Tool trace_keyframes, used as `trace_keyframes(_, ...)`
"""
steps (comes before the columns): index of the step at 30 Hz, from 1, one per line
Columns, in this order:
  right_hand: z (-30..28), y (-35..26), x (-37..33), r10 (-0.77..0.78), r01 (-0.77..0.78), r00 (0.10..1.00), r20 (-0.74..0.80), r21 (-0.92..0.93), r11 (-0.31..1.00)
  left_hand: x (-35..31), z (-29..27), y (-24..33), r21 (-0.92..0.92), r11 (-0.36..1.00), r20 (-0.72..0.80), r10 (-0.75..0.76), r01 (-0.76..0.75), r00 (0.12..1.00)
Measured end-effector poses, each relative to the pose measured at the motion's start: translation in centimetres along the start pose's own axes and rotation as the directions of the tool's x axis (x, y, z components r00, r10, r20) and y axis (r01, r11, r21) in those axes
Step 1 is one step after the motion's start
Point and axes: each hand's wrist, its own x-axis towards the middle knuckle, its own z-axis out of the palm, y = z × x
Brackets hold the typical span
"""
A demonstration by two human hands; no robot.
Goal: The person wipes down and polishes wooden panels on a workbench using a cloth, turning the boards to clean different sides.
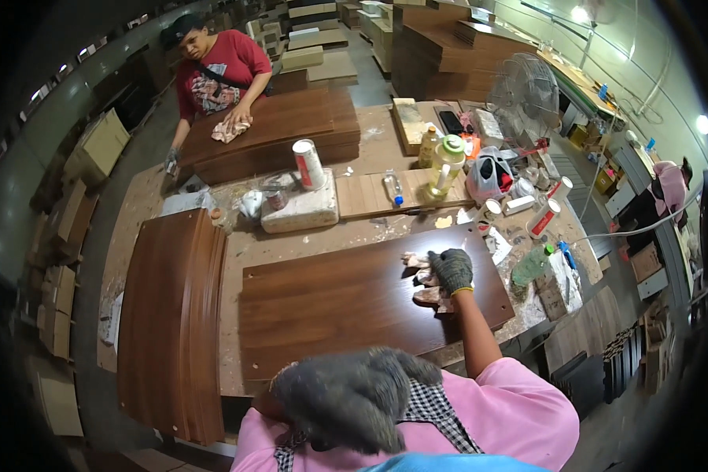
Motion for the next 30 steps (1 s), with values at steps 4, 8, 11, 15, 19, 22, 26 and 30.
trace_keyframes(4, 3.2, 2.4, -0.7, 0.037, -0.043, 0.974, -0.221, -0.020, 0.999, -2.7, -3.6, 2.6, -0.055, 0.997, -0.040, 0.052, -0.054, 0.998)
trace_keyframes(8, 2.7, 0.4, -1.2, 0.152, -0.099, 0.956, -0.249, 0.212, 0.972, -7.6, -7.5, 7.6, 0.021, 0.998, -0.221, -0.046, 0.052, 0.974)
trace_keyframes(11, 4.2, 0.5, -0.6, 0.046, -0.015, 0.955, -0.294, 0.105, 0.994, -11.2, -10.3, 10.3, 0.049, 0.979, -0.397, -0.162, 0.197, 0.903)
trace_keyframes(15, 3.3, -2.3, -0.7, 0.217, -0.152, 0.957, -0.195, 0.300, 0.942, -13.9, -11.6, 12.8, 0.045, 0.920, -0.603, -0.286, 0.390, 0.744)
trace_keyframes(19, 4.2, -1.5, -0.1, 0.250, -0.201, 0.951, -0.180, 0.251, 0.947, -14.2, -11.3, 13.6, -0.031, 0.838, -0.719, -0.397, 0.545, 0.570)
trace_keyframes(22, 2.7, -3.0, -0.1, 0.354, -0.328, 0.928, -0.113, 0.199, 0.923, -13.2, -9.1, 14.3, -0.109, 0.760, -0.785, -0.461, 0.641, 0.414)
trace_keyframes(26, 1.6, -4.6, -1.6, 0.362, -0.271, 0.919, -0.157, 0.418, 0.867, -10.6, -5.2, 15.9, -0.210, 0.650, -0.837, -0.506, 0.730, 0.210)
trace_keyframes(30, 4.6, 1.3, -1.6, 0.259, -0.083, 0.905, -0.337, 0.456, 0.886, -9.2, -2.6, 13.1, -0.230, 0.644, -0.860, -0.485, 0.730, 0.156)
